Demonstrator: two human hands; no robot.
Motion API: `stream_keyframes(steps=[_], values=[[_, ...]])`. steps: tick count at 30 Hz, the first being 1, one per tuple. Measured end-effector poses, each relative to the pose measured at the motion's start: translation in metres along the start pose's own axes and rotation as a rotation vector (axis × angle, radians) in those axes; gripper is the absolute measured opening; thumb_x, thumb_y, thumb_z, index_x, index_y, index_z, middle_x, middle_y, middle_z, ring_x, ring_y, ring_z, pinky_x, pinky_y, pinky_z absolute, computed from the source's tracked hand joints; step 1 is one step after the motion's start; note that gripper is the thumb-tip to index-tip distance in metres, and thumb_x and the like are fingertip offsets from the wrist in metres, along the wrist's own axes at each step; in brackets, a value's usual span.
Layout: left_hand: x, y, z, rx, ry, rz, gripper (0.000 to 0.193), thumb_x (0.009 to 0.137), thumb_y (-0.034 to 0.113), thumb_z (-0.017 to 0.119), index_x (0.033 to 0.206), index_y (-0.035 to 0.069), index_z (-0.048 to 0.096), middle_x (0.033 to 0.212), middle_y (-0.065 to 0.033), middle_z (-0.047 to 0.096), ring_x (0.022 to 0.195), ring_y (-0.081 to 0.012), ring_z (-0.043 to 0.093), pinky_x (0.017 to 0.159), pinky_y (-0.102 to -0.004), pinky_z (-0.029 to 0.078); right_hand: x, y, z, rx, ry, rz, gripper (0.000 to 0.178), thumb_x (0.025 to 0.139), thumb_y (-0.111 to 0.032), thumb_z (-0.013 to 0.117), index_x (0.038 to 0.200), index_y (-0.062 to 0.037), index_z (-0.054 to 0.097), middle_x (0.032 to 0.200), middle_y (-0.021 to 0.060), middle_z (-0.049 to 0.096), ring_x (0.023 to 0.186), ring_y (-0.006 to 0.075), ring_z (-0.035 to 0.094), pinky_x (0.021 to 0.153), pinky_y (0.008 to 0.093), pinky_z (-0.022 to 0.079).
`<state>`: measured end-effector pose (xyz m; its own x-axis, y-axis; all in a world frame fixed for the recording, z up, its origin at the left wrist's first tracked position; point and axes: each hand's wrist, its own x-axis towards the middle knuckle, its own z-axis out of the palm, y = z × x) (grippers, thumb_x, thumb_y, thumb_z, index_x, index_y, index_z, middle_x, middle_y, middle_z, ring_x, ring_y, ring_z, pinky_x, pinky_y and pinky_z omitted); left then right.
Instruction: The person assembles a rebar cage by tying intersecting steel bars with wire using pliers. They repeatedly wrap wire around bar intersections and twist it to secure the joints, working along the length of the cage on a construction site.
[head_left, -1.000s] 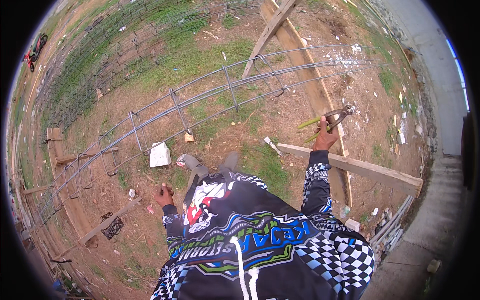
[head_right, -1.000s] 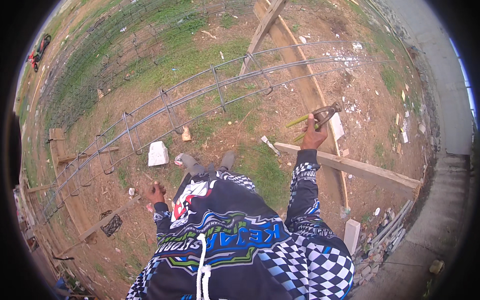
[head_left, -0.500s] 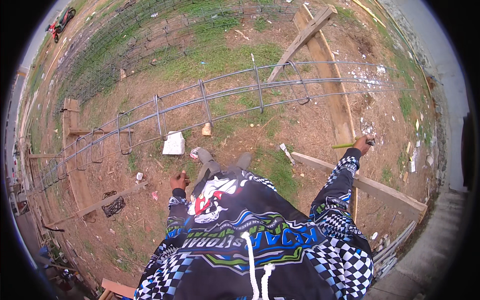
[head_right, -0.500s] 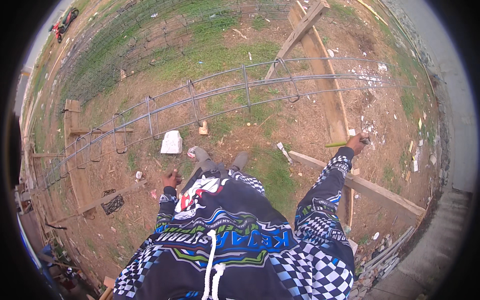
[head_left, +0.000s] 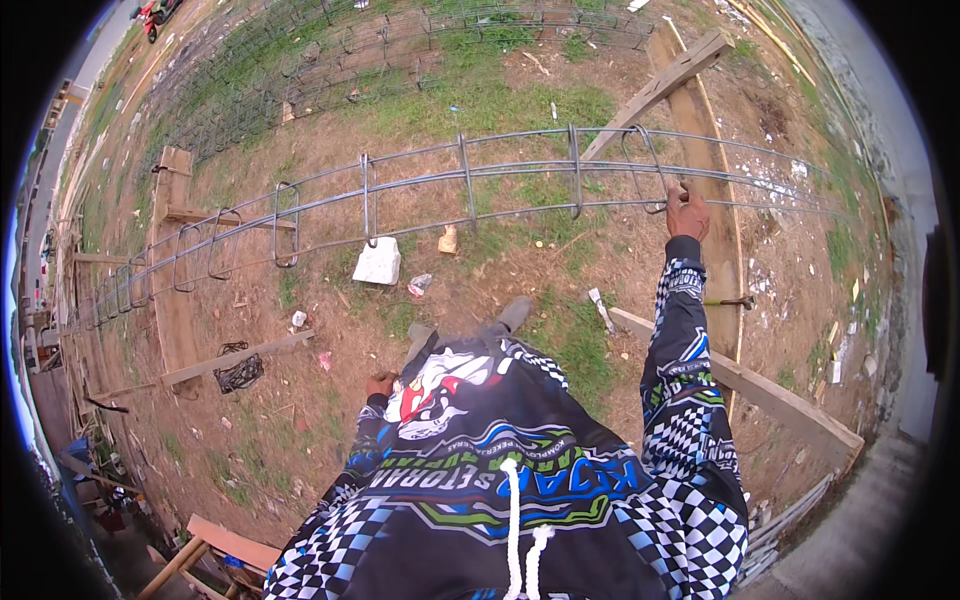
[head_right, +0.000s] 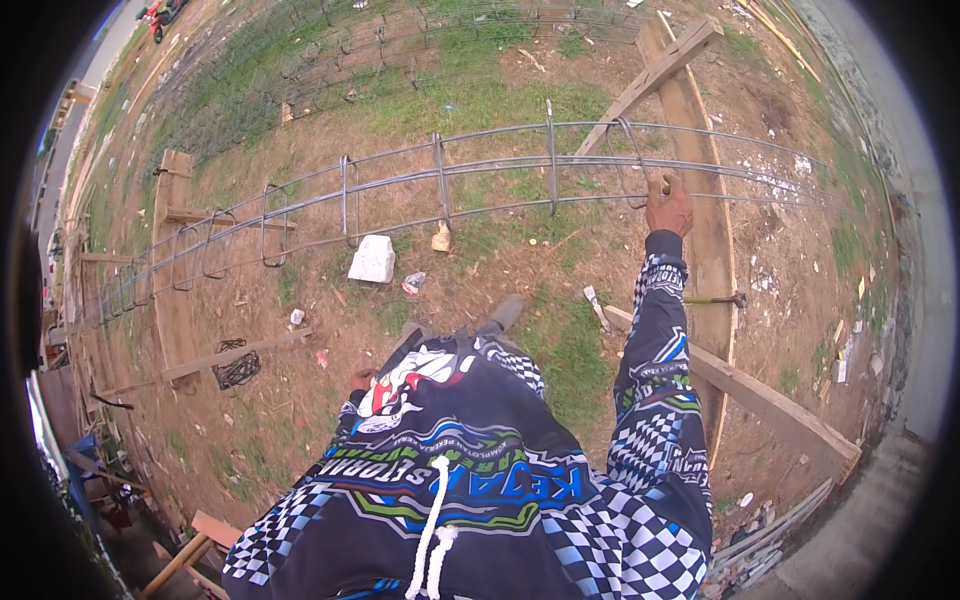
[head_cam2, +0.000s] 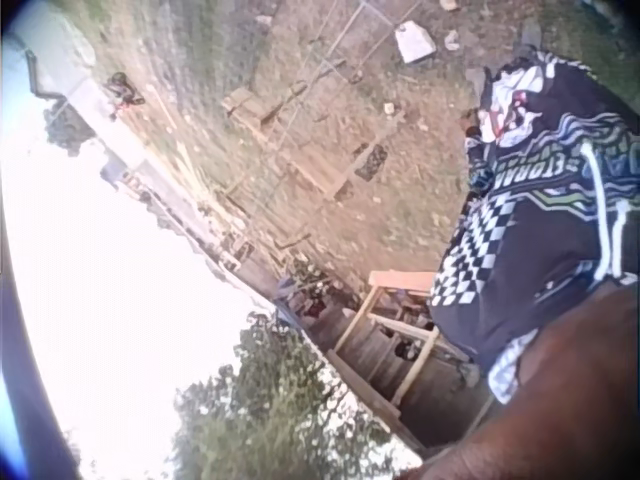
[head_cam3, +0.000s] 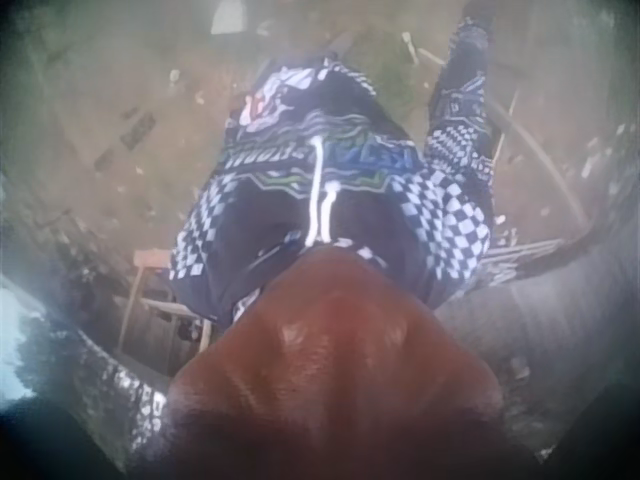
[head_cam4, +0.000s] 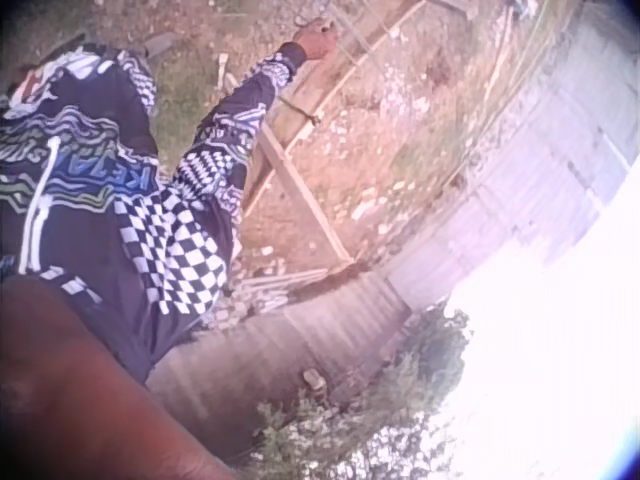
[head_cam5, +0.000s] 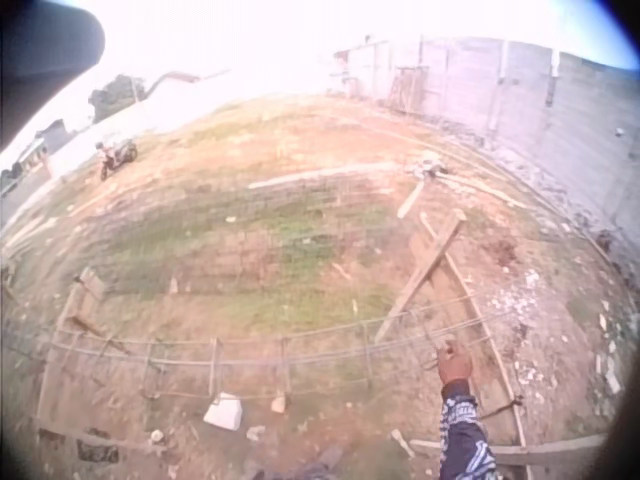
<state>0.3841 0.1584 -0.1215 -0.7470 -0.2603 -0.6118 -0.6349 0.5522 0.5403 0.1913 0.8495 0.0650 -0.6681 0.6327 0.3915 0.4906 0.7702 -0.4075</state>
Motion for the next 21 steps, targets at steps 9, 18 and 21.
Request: stream_keyframes(steps=[9, 18, 21], values=[[-0.009, -0.033, -0.065, -0.652, 0.061, -0.272, 0.029, 0.092, 0.028, 0.062, 0.099, 0.000, 0.065, 0.081, -0.0139, 0.069, 0.059, -0.0202, 0.065, 0.047, -0.0319, 0.049, 0.036, -0.032, 0.032, -0.210, -0.266, 0.094, 0.026, 0.083, -0.035, 0.067, 0.095, -0.0127, 0.073, 0.092, 0.0178, 0.069, 0.090, 0.0365, 0.065, 0.078, 0.0459, 0.051], [-0.043, -0.199, -0.041, 0.336, 0.070, -0.555, 0.033, 0.083, 0.032, 0.059, 0.095, 0.004, 0.071, 0.092, -0.0185, 0.071, 0.088, -0.0219, 0.068, 0.080, -0.0383, 0.050, 0.040, -0.030, 0.047, -0.262, -0.159, 0.253, 0.029, 0.082, -0.030, 0.067, 0.104, -0.0122, 0.072, 0.101, 0.0183, 0.068, 0.095, 0.0357, 0.065, 0.081, 0.0450, 0.051], [-0.073, -0.202, -0.031, -0.380, 0.221, -0.405, 0.029, 0.079, 0.025, 0.063, 0.085, -0.003, 0.069, 0.084, -0.0137, 0.072, 0.071, -0.0234, 0.068, 0.068, -0.0365, 0.051, 0.042, -0.010, 0.053, -0.342, -0.179, 0.248, 0.033, 0.086, -0.035, 0.063, 0.105, -0.0093, 0.071, 0.106, 0.0173, 0.068, 0.099, 0.0357, 0.063, 0.086, 0.0444, 0.049]])
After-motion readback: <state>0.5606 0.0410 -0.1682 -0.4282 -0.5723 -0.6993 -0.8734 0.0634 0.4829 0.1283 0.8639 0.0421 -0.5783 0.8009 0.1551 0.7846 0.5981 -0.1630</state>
